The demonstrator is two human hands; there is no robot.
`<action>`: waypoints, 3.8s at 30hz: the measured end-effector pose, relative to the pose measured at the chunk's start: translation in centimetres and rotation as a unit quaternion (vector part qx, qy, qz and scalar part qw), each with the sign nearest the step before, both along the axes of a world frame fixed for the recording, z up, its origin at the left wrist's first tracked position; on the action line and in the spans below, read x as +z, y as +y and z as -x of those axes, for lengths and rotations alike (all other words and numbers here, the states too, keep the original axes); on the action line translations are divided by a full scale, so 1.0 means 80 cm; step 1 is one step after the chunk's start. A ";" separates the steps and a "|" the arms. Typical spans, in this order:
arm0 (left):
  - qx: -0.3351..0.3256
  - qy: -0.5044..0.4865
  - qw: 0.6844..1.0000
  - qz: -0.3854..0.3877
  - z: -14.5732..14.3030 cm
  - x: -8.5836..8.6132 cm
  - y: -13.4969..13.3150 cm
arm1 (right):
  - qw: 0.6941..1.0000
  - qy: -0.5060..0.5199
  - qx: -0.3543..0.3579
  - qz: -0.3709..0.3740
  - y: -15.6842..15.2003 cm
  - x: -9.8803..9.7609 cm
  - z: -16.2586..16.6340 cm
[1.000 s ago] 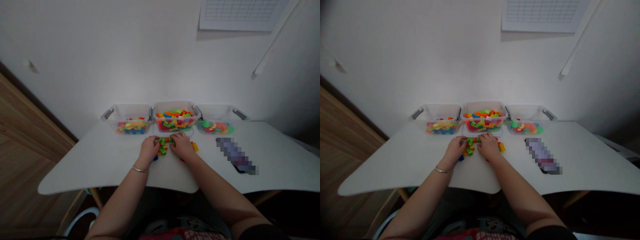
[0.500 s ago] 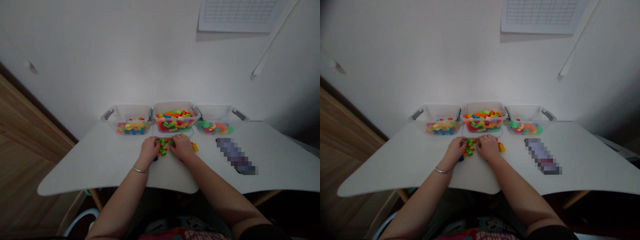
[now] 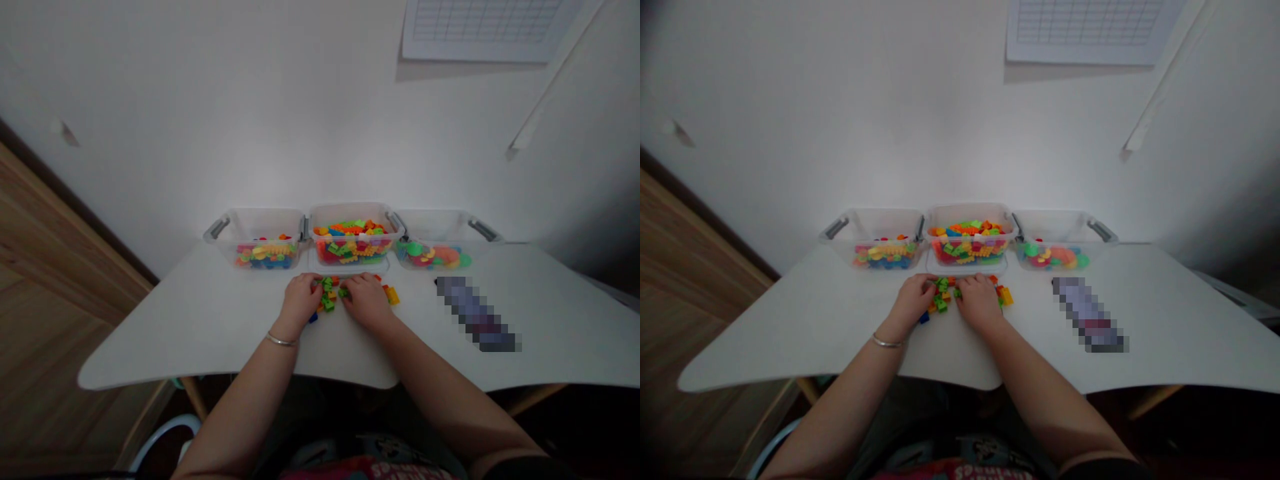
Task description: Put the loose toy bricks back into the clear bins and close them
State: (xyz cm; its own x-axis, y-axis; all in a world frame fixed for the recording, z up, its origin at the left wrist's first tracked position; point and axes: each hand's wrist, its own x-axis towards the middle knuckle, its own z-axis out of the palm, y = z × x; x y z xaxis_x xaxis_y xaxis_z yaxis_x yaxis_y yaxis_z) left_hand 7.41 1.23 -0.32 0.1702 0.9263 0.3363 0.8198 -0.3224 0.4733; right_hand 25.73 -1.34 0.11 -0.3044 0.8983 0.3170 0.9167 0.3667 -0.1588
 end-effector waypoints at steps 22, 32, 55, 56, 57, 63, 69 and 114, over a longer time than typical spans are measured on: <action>-0.018 -0.005 1.000 0.008 0.002 0.006 -0.003 | 0.906 0.332 -0.016 -0.263 0.036 0.057 -0.013; -0.015 -0.018 1.000 -0.011 0.003 -0.008 0.004 | 0.927 0.307 -0.106 -0.186 0.130 0.133 -0.026; -0.025 -0.046 0.998 -0.015 0.002 -0.012 0.010 | 0.967 0.164 -0.156 -0.121 0.161 0.124 -0.022; -0.024 -0.064 0.998 -0.012 0.002 -0.012 0.010 | 0.961 0.190 -0.148 -0.136 0.160 0.124 -0.024; -0.021 -0.086 0.996 -0.008 0.002 -0.011 0.010 | 0.954 0.222 -0.135 -0.152 0.159 0.124 -0.026; 0.009 -0.175 0.984 -0.016 0.003 -0.005 0.006 | 0.895 0.362 -0.033 -0.259 0.127 0.114 -0.033; 0.013 -0.198 0.979 -0.053 0.005 0.000 0.002 | 0.935 0.302 0.014 -0.184 0.051 0.064 -0.019; -0.007 -0.177 0.983 -0.046 0.002 0.000 0.004 | 0.994 0.078 -0.007 -0.081 0.008 -0.016 -0.002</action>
